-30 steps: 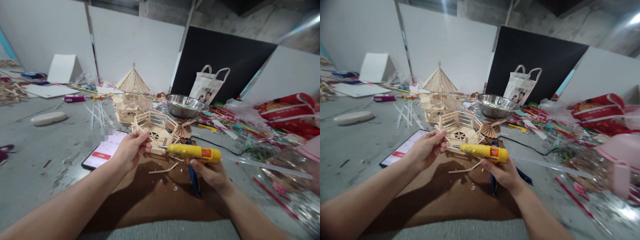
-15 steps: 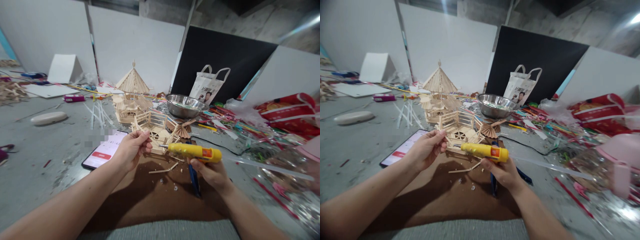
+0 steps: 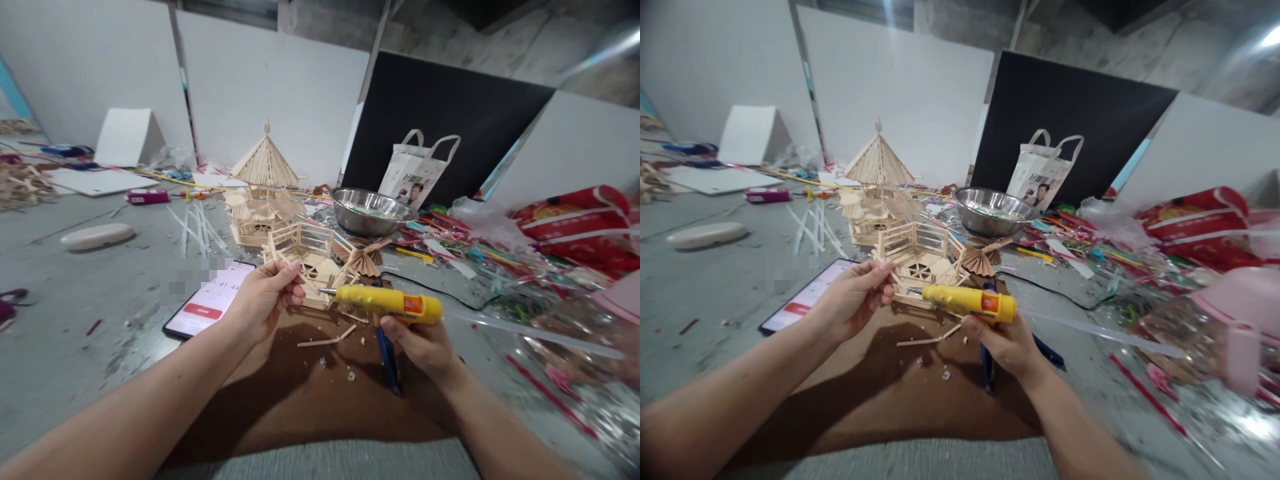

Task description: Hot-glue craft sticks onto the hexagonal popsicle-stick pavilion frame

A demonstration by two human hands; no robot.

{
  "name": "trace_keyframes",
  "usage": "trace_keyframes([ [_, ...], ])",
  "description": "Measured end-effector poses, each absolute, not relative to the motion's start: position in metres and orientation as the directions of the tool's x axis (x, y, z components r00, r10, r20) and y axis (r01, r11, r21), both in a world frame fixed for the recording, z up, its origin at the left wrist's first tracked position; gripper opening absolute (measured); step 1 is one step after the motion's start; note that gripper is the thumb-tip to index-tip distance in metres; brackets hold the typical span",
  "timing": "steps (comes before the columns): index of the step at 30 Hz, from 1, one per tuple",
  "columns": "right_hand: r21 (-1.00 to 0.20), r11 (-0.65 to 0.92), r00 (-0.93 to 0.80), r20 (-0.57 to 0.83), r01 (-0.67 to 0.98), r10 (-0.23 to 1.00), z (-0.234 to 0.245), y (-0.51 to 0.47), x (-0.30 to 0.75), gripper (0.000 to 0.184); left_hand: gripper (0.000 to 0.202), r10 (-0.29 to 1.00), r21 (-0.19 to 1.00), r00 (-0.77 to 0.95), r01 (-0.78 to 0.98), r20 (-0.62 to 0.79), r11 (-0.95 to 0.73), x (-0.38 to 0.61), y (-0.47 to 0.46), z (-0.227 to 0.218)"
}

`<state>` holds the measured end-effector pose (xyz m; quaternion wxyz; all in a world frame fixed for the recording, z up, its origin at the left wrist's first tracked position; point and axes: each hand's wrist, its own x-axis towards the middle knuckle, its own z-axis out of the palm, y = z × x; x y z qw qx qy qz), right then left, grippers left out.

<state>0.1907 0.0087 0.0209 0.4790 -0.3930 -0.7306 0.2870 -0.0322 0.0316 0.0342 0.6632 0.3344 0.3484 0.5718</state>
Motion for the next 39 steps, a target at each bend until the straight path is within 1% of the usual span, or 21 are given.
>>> trace_keyframes([
  [6,-0.779,0.555,-0.226,0.507,0.291,0.832,0.0201,0.0091,0.1905,0.014,0.010,0.992,0.827,0.096,-0.550,-0.076,0.116,-0.0331,0.0314,0.0336],
  [12,-0.775,0.556,-0.240,0.503,0.301,0.831,0.0225,0.0090,0.1902,0.014,0.007,0.992,0.813,0.102,-0.568,-0.078,0.123,-0.0342,0.0315,0.0342],
  [22,-0.754,0.587,-0.255,0.529,0.296,0.809,0.0221,0.0092,0.1903,0.007,0.012,0.993,0.819,0.087,-0.562,-0.076,0.112,-0.0326,0.0317,0.0338],
  [29,-0.768,0.574,-0.261,0.514,0.284,0.817,0.0223,0.0087,0.1900,0.010,0.016,0.997,0.818,0.052,-0.569,-0.065,0.083,-0.0308,0.0307,0.0342],
  [35,-0.785,0.550,-0.260,0.489,0.286,0.833,0.0192,0.0092,0.1923,0.008,0.019,0.998,0.823,0.028,-0.564,-0.064,0.069,-0.0288,0.0291,0.0346],
  [39,-0.784,0.557,-0.262,0.496,0.275,0.828,0.0170,0.0099,0.1930,0.009,0.020,0.998,0.823,0.029,-0.565,-0.057,0.064,-0.0286,0.0285,0.0348],
])
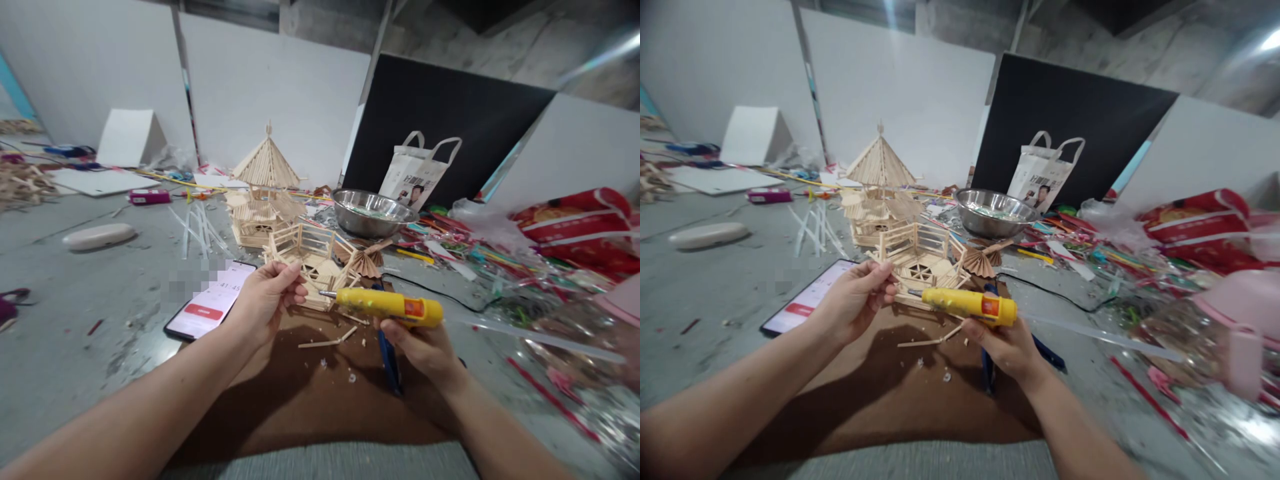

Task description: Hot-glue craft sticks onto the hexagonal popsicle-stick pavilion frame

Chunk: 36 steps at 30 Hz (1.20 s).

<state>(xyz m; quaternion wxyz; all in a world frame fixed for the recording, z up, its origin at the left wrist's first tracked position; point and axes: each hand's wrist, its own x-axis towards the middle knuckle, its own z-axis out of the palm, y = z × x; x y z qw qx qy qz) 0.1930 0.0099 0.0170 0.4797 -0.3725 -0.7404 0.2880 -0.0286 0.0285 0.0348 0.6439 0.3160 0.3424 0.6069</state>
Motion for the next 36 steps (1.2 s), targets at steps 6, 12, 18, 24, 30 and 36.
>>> trace_keyframes([
  [6,-0.766,0.576,-0.275,0.510,0.285,0.815,0.0169,0.0106,0.1934,0.008,0.018,0.997,0.815,0.040,-0.574,-0.070,0.080,-0.0298,0.0301,0.0332],
  [12,-0.756,0.573,-0.265,0.510,0.316,0.818,0.0183,0.0103,0.1932,0.011,0.015,0.996,0.806,0.061,-0.584,-0.072,0.094,-0.0312,0.0310,0.0327],
  [18,-0.767,0.554,-0.236,0.502,0.324,0.832,0.0191,0.0098,0.1926,0.007,0.017,0.994,0.817,0.083,-0.567,-0.071,0.106,-0.0314,0.0305,0.0325],
  [24,-0.785,0.533,-0.216,0.487,0.316,0.846,0.0216,0.0092,0.1921,0.008,0.017,0.995,0.819,0.071,-0.566,-0.069,0.097,-0.0306,0.0302,0.0338],
  [30,-0.804,0.522,-0.210,0.479,0.285,0.852,0.0206,0.0079,0.1918,0.008,0.017,0.996,0.827,0.062,-0.555,-0.066,0.089,-0.0309,0.0302,0.0325],
  [36,-0.803,0.522,-0.221,0.475,0.288,0.852,0.0202,0.0079,0.1917,0.011,0.018,0.996,0.836,0.053,-0.542,-0.066,0.084,-0.0296,0.0294,0.0331],
])
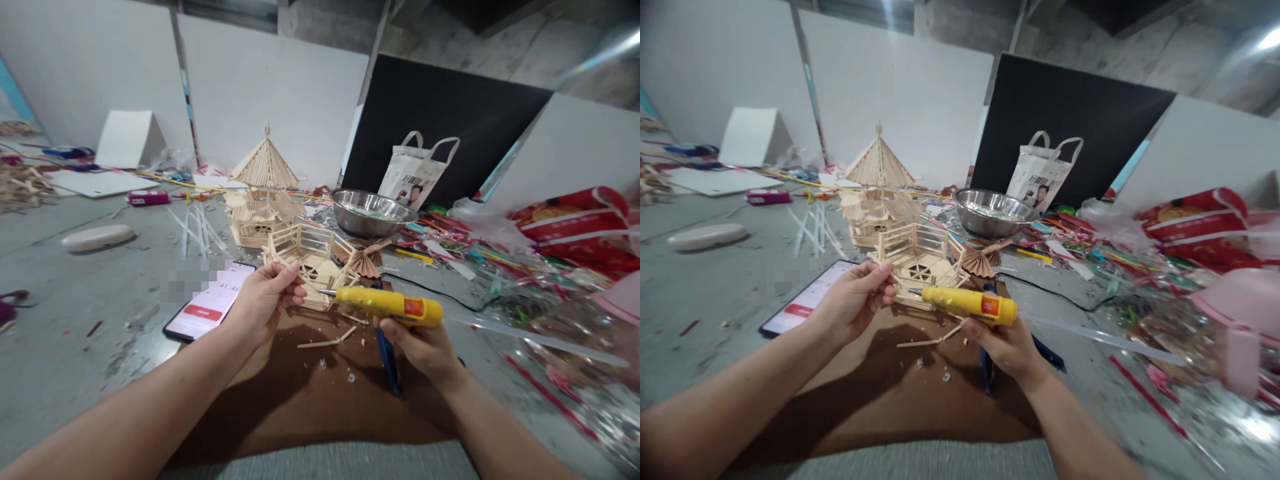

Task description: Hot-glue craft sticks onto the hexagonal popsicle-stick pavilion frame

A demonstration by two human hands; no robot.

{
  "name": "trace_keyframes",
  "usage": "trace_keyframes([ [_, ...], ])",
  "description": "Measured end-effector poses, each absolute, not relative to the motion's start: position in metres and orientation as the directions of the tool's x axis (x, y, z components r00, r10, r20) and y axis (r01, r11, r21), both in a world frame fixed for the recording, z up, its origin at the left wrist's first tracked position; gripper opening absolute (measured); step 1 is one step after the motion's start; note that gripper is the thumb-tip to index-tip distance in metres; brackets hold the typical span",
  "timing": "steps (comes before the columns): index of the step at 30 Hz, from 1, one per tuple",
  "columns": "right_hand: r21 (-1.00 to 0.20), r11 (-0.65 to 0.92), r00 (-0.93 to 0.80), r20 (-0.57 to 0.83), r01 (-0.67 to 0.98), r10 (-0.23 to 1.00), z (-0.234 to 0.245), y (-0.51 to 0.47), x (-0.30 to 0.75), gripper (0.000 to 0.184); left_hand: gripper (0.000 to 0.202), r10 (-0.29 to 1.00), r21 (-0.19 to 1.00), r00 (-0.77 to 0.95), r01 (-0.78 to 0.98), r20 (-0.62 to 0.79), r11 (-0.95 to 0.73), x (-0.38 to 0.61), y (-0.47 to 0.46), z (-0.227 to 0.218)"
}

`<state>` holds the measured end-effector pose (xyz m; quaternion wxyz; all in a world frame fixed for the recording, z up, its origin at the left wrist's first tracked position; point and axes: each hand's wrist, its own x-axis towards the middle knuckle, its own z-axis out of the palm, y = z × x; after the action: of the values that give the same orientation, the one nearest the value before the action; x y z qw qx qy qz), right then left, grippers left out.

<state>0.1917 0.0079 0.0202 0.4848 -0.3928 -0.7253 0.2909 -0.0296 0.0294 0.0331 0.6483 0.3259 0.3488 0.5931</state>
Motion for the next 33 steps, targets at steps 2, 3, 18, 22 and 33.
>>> trace_keyframes([
  [2,-0.797,0.529,-0.238,0.475,0.291,0.847,0.020,0.008,0.192,0.010,0.017,0.996,0.837,0.051,-0.540,-0.070,0.086,-0.029,0.029,0.034],
  [3,-0.795,0.532,-0.241,0.477,0.292,0.845,0.019,0.008,0.193,0.010,0.017,0.996,0.837,0.051,-0.539,-0.077,0.093,-0.030,0.029,0.034],
  [18,-0.923,0.350,0.229,0.380,0.161,0.896,0.044,0.035,0.213,0.029,0.007,0.990,0.789,0.073,-0.598,-0.122,0.141,-0.030,0.028,0.036],
  [22,-0.982,0.161,0.340,0.184,0.096,0.922,0.053,0.067,0.231,0.036,0.008,0.989,0.790,0.078,-0.595,-0.128,0.149,-0.028,0.027,0.034],
  [33,-0.906,-0.050,0.211,0.044,0.420,0.976,0.014,0.156,0.241,0.022,0.014,0.983,0.790,0.057,-0.588,-0.173,0.173,-0.023,0.030,0.025],
])
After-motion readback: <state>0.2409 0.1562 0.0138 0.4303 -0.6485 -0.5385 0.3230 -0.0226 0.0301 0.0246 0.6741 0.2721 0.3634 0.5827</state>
